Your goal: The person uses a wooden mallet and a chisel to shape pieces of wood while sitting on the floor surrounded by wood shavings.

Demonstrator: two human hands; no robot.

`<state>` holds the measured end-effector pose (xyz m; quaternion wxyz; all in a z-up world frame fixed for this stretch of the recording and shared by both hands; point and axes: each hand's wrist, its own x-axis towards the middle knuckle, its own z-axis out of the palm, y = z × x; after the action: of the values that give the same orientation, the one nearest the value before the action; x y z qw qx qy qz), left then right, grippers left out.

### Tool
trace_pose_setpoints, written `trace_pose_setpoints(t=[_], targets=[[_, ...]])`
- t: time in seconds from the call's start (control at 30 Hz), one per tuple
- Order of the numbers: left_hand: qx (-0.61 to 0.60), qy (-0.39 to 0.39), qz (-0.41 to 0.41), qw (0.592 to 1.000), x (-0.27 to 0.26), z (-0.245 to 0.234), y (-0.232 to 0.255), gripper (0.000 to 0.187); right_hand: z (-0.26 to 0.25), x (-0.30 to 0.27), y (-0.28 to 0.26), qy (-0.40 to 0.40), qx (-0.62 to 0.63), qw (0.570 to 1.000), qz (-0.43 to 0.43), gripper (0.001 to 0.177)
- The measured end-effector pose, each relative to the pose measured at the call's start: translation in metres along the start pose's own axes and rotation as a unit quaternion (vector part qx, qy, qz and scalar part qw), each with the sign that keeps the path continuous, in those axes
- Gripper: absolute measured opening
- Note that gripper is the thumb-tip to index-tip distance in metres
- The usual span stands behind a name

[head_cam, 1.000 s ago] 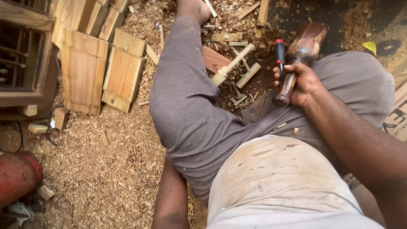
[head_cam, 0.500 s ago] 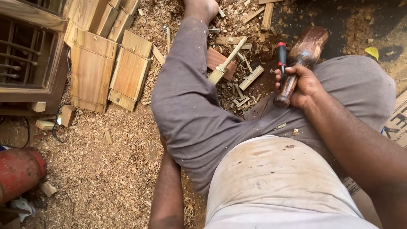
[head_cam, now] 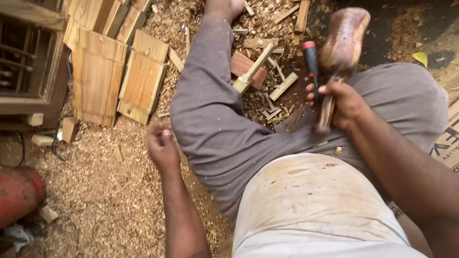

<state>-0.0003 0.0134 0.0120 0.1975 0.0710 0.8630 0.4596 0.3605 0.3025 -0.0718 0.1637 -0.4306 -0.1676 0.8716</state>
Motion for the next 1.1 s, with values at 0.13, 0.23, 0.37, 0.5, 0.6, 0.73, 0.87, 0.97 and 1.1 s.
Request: trace_pose_setpoints(t=[0.13, 0.23, 0.37, 0.5, 0.6, 0.73, 0.87, 0.97, 1.1], targets=[[-0.247, -0.204, 0.212, 0.923, -0.022, 0.066, 0.044, 0.037, 0.023, -0.030, 0.001, -0.079, -0.129, 0.986, -0.074, 0.054], [-0.097, -0.413, 0.271, 0.864, -0.062, 0.146, 0.083, 0.063, 0.052, -0.053, -0.005, -0.132, -0.174, 0.970, -0.110, 0.066], [-0.147, -0.458, 0.211, 0.851, -0.063, 0.206, 0.123, 0.046, 0.064, -0.080, -0.029, -0.135, -0.298, 0.929, -0.173, 0.075], [-0.266, -0.537, 0.157, 0.785, -0.003, 0.231, 0.143, 0.039, 0.046, -0.112, -0.053, 0.039, -0.456, 0.872, -0.176, 0.073], [-0.280, -0.524, 0.195, 0.780, 0.040, 0.235, 0.142, 0.039, 0.020, -0.132, -0.062, 0.085, -0.455, 0.838, -0.289, 0.073], [-0.192, -0.477, 0.243, 0.823, 0.048, 0.253, 0.125, 0.040, -0.031, -0.140, -0.053, 0.107, -0.397, 0.859, -0.303, 0.052], [-0.161, -0.487, 0.249, 0.822, 0.050, 0.266, 0.117, 0.044, -0.055, -0.137, -0.056, 0.080, -0.259, 0.918, -0.289, 0.053], [-0.171, -0.472, 0.274, 0.820, 0.048, 0.266, 0.115, 0.044, -0.038, -0.129, -0.071, 0.063, -0.273, 0.907, -0.315, 0.060], [-0.195, -0.464, 0.294, 0.812, 0.040, 0.260, 0.107, 0.046, 0.015, -0.112, -0.092, 0.068, -0.388, 0.842, -0.368, 0.070]])
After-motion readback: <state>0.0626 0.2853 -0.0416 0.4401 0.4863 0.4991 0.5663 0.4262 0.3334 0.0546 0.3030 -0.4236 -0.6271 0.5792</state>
